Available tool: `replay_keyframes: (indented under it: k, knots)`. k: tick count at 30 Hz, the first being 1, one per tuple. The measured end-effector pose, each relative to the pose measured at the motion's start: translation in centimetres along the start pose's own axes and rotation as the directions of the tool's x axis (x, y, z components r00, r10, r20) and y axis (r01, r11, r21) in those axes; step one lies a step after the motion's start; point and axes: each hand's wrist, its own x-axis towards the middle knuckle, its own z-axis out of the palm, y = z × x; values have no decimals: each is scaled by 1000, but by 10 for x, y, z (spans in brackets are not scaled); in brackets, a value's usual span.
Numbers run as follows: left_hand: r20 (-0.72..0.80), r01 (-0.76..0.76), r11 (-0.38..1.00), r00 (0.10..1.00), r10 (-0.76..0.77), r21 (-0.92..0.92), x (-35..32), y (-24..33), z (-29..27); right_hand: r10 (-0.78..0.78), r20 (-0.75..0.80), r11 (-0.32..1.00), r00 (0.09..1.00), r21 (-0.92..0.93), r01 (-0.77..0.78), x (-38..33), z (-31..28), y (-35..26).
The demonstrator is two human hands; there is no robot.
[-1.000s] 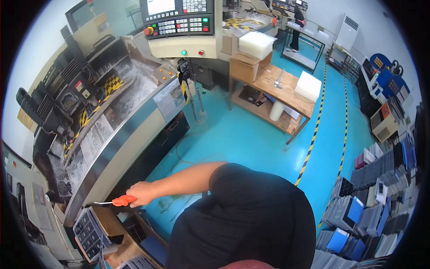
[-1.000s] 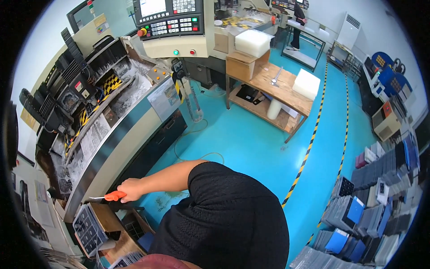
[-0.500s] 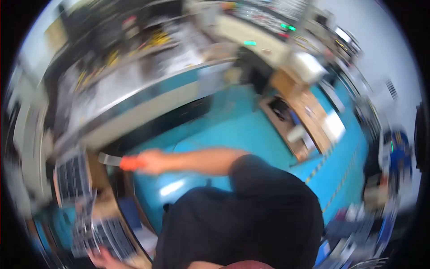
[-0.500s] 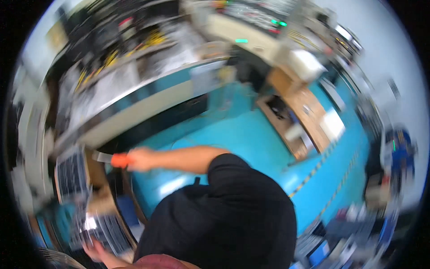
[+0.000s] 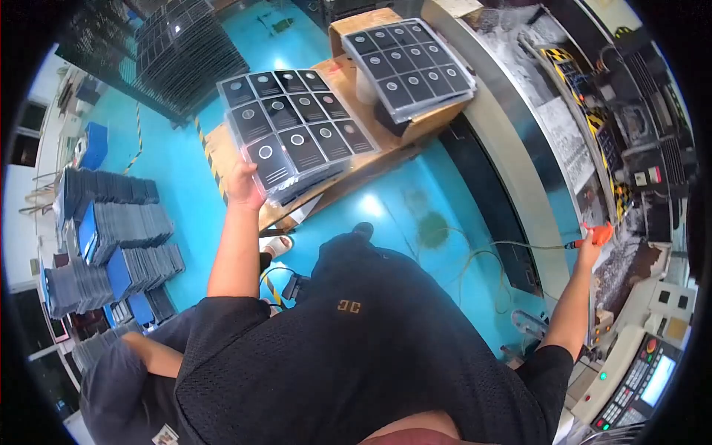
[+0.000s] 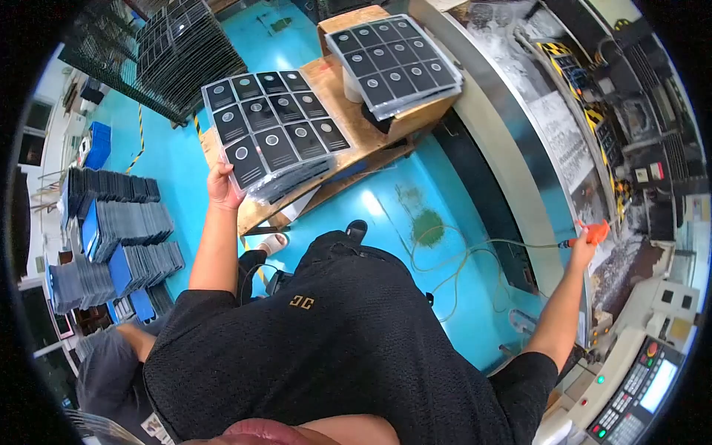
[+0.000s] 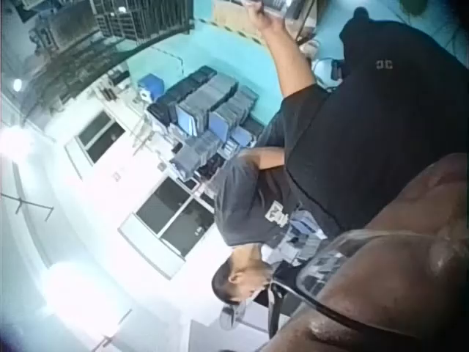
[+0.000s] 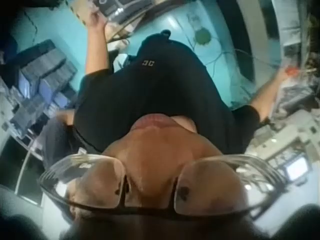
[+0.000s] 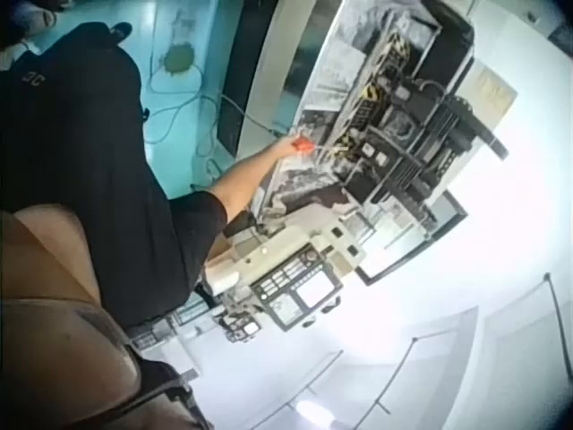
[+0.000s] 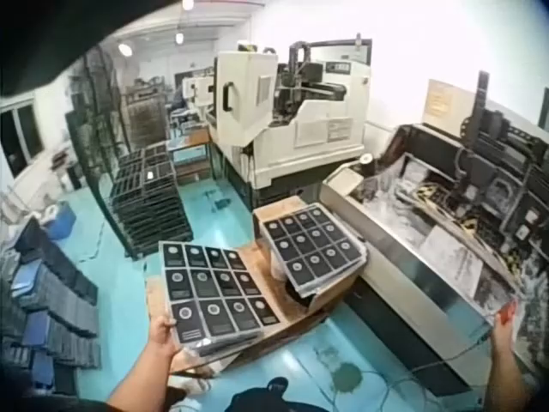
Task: The recorder is manufacturing electronic components, involving cleaning parts with an air gun, measuring with a caliper, and operating a CNC machine.
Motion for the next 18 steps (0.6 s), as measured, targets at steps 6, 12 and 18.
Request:
replay_keyframes:
  k: [6,12,18]
  knots:
    - [-19,-50,999,999,50,-18,34,57,-52,141,63,970,988,-211,-125,6,48,3]
    - [13,-49,991,999,51,-124,65,103,-82,-32,88,946,996,-320,59,5,46,-19]
    - [205,-58,942,970,131,-330,98,139,-87,-167,553,956,816,292,-2,-113,37,-312]
